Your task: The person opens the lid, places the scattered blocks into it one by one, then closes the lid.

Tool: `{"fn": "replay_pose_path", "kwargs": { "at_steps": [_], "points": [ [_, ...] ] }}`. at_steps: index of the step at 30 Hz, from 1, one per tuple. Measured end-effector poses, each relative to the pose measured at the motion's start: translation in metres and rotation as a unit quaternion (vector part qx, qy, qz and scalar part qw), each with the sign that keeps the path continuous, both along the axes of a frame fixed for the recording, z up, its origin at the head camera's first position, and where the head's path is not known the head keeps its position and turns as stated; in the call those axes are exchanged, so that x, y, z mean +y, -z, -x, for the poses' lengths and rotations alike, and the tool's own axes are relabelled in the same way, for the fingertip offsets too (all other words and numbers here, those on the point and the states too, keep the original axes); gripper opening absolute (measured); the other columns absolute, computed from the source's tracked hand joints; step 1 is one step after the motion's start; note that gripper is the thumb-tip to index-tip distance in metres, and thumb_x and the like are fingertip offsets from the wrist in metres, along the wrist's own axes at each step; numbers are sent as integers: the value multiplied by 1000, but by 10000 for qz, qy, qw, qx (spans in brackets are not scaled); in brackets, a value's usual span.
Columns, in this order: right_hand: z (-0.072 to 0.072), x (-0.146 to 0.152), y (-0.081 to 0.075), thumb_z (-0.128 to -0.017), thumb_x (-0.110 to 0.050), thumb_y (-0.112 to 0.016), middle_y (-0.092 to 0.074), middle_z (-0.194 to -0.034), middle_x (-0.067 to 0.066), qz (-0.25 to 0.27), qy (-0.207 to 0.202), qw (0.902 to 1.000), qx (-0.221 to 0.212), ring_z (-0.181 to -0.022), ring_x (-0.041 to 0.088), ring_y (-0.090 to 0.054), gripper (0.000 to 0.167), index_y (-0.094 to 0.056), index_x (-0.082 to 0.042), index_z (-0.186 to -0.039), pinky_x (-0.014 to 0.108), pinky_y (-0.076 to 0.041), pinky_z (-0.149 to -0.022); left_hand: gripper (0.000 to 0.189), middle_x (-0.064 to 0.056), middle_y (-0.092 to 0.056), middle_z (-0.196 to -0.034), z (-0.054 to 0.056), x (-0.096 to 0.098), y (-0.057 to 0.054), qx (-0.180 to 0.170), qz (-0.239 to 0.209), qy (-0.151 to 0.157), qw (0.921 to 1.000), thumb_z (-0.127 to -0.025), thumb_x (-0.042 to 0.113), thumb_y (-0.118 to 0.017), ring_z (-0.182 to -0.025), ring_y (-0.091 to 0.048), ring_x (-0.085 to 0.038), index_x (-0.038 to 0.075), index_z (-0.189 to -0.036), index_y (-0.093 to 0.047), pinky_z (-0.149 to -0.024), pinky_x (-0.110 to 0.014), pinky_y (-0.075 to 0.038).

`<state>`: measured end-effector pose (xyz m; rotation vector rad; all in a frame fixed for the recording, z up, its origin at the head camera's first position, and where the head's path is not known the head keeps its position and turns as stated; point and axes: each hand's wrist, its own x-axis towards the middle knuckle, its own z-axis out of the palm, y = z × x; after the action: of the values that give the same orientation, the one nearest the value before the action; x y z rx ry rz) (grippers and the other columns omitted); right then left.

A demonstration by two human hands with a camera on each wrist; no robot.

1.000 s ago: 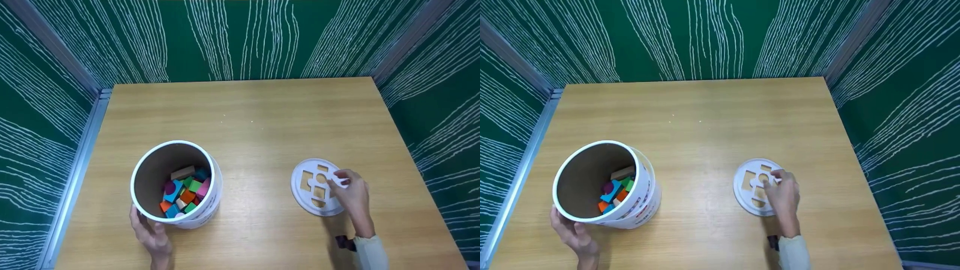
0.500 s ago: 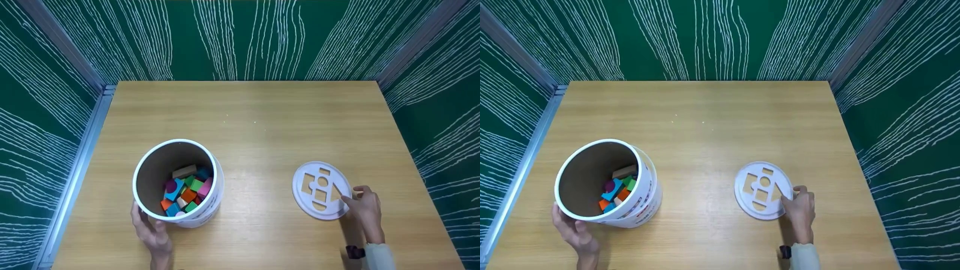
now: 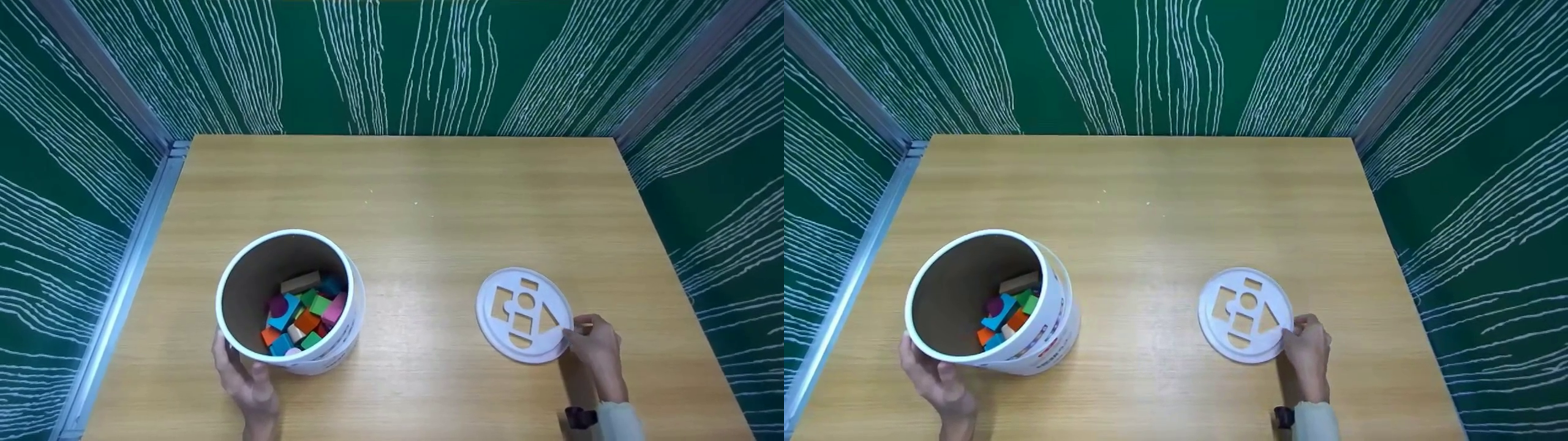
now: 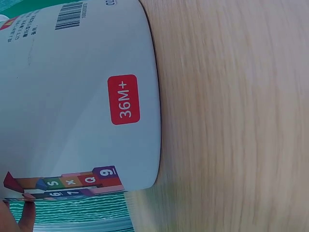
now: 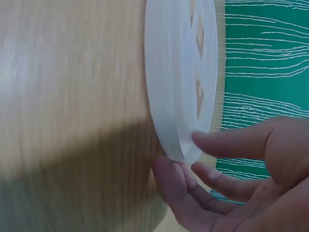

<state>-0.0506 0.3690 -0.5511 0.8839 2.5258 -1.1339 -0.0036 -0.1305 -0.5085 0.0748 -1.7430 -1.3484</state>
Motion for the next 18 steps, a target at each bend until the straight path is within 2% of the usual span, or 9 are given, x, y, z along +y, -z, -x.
{"fn": "replay_pose_path", "kwargs": {
  "at_steps": [8,15,18],
  "points": [
    [0,0,3,-83,1,-54,-58,-98,28,-107,7,9999,131,-73,25,-61,35,-53,15,-115,28,-52,-56,65,-29,-41,-138,-2,-1,-1,-50,11,-73,10000,-93,32,-54,-126,-42,-28,-13,-134,-34,-107,-30,-32],
    [-2,3,4,-82,0,-56,-59,-98,28,-103,169,9996,191,-75,26,-61,34,-57,16,-111,27,-51,-56,62,-32,-41,-135,-1,-1,-3,-19,-36,19,10000,-92,27,-54,-124,-43,-29,-14,-134,-35,-105,-28,-34],
    [-4,7,2,-82,-2,-58,-59,-97,27,18,199,9998,76,-76,26,-61,36,-56,16,-113,27,-51,-57,58,-27,-42,-137,-2,0,-5,-113,-1,14,9999,-91,22,-52,-125,-43,-28,-13,-134,-35,-104,-27,-33]
  ]
}}
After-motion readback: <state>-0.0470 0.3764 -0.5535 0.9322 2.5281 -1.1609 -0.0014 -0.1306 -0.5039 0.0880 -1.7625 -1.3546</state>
